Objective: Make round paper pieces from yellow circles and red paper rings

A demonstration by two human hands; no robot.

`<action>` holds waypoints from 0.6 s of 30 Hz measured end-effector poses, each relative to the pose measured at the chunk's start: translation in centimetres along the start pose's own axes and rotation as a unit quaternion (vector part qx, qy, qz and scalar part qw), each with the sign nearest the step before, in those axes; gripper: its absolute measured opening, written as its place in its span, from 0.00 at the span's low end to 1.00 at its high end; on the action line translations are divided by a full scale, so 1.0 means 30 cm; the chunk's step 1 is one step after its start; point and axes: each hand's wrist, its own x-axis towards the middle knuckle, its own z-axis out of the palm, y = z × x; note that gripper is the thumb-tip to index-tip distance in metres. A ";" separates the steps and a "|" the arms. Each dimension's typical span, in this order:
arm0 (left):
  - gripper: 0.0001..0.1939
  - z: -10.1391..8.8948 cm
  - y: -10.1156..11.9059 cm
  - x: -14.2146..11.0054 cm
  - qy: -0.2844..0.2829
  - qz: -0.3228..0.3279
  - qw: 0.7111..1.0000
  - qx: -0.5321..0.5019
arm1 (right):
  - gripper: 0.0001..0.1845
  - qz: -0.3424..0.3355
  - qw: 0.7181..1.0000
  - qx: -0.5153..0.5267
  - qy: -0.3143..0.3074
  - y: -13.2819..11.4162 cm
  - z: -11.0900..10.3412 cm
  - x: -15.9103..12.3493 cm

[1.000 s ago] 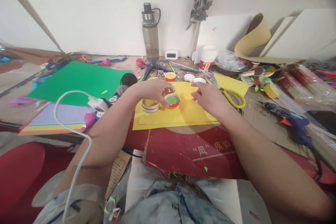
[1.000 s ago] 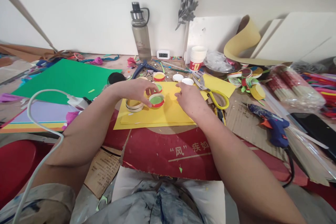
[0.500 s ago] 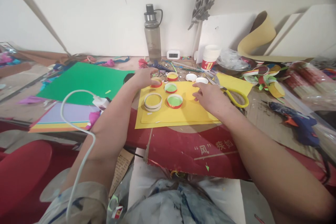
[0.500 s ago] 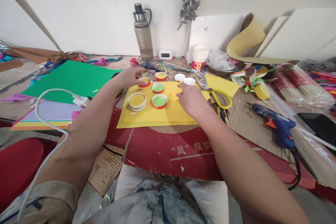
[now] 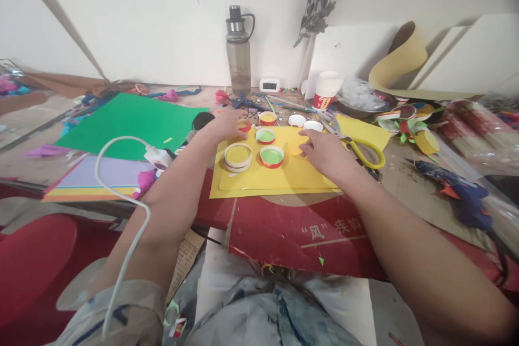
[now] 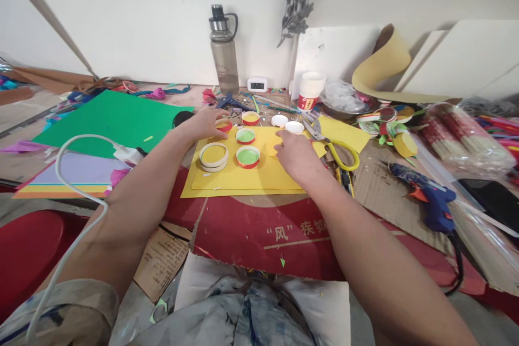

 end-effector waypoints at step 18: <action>0.45 -0.013 -0.003 -0.006 -0.051 -0.018 0.998 0.018 | 0.26 0.019 0.999 -0.022 -0.027 -0.030 -0.013 -0.012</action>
